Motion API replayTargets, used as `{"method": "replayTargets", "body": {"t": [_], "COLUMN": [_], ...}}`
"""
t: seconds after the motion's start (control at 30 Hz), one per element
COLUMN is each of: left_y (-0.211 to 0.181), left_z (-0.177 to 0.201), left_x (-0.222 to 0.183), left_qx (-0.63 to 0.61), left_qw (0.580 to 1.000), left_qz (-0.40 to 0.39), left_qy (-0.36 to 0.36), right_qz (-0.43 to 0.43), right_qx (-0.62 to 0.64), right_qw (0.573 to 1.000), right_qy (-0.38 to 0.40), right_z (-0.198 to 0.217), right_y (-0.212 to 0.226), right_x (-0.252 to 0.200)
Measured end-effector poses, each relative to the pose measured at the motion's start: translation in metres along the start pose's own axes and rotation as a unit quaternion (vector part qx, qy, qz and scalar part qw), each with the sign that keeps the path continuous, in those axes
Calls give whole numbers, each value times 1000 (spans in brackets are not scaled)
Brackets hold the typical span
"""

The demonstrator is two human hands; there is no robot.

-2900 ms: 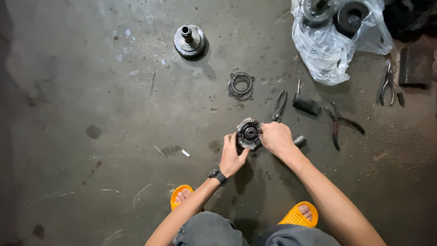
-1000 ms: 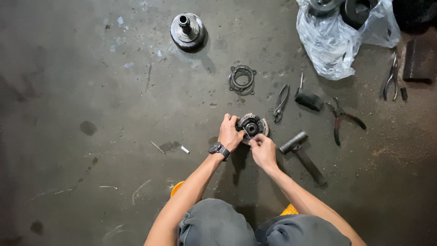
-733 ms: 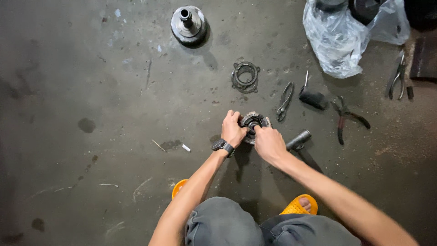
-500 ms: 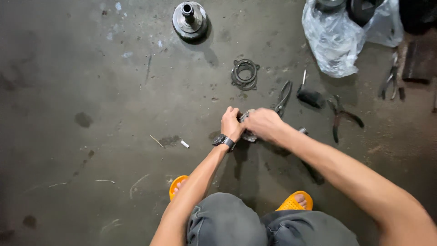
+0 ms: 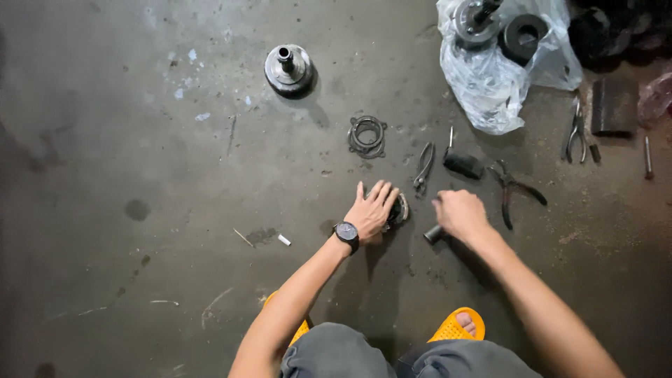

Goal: The person sits on the workshop floor and disassembles a grimy mechanical pump housing. They pull off a curved metal piece, pry at the assembly with a small screwdriver-like tool, tap and press components, and use pliers on the housing while other parts and hand tools lie scattered around.

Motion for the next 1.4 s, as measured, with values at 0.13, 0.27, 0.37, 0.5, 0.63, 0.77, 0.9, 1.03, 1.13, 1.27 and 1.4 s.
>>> {"method": "replayTargets", "body": {"t": [0.13, 0.27, 0.37, 0.5, 0.63, 0.77, 0.9, 1.03, 1.13, 1.27, 1.4], "left_y": [4, 9, 9, 9, 9, 10, 11, 9, 8, 19, 32], "left_z": [25, 21, 4, -5, -11, -13, -11, -9, -11, -14, 2], "left_x": [-12, -55, -73, -78, -82, -84, -86, -85, -85, -79, -48], "left_qx": [-99, -212, -286, -348, -361, -366, -372, -377, -378, -356, -274], "left_qw": [979, 919, 878, 836, 827, 823, 820, 815, 815, 830, 890], "left_qz": [179, 311, 356, 404, 414, 416, 418, 420, 416, 397, 328], "left_qy": [-9, -119, -142, -127, -124, -127, -122, -131, -139, -162, -158], "right_qz": [-17, 20, 70, 122, 153, 153, 75, -67, -125, -150, -113], "right_qx": [117, 155, 139, 63, 21, 12, 117, 364, 464, 497, 412], "right_qw": [992, 983, 983, 988, 986, 986, 989, 925, 870, 848, 900], "right_qy": [-54, -93, -97, -73, -66, -59, -40, -83, -109, -103, -87], "right_z": [0, -6, -12, -22, -34, -40, -55, -91, -106, -96, -80], "right_y": [19, 38, 53, 67, 76, 82, 69, 48, 43, 49, 55], "right_x": [-17, -15, -7, 8, 19, 22, 9, -24, -40, -42, -31]}}
Point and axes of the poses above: each hand's wrist, its own x-axis towards the middle knuckle, its own z-axis out of the back of the hand, y = z × x, the point moved 7 cm from there along x, towards the middle knuckle, and after that the axes turned 12 degrees about -y, right-handed, at the moved point
